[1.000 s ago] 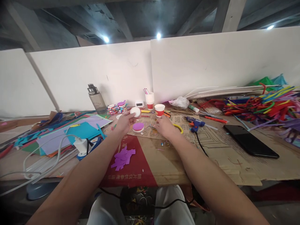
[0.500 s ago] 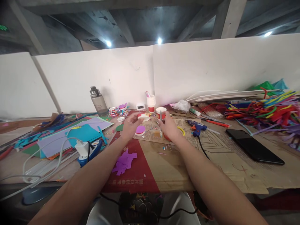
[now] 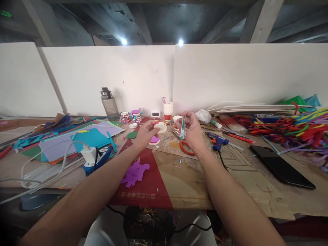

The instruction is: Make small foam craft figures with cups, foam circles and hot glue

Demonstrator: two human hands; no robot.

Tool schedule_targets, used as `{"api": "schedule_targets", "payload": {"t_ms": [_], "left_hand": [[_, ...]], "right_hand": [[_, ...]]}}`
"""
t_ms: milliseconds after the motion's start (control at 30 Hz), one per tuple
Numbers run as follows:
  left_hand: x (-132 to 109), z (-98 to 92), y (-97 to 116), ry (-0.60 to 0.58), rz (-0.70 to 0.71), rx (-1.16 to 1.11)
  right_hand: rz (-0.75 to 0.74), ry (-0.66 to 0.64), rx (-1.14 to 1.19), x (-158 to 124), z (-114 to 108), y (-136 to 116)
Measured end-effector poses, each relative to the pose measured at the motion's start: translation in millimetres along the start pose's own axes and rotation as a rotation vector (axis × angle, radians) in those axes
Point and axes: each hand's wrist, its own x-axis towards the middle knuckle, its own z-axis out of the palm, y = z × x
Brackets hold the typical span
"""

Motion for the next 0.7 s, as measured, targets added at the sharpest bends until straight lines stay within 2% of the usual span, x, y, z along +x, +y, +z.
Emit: {"api": "schedule_targets", "payload": {"t_ms": [167, 367, 533, 700], "left_hand": [[-0.2, 0.3, -1.1, -0.030, -0.070, 0.002], [1.1, 1.6, -5.5, -0.139, -0.101, -0.095], [1.9, 4.2, -7.4, -0.240, -0.124, -0.172], [2.0, 3.7, -4.9, -0.245, -0.099, -0.154]], "right_hand": [[-0.012, 0.046, -0.107, -3.8, 2.2, 4.0], [0.035, -0.058, -0.071, -5.8, 8.0, 5.6], [0.021, -0.077, -0.076, -9.8, 14.2, -3.8], [-0.005, -0.104, -0.121, -11.0, 15.0, -8.8]]}}
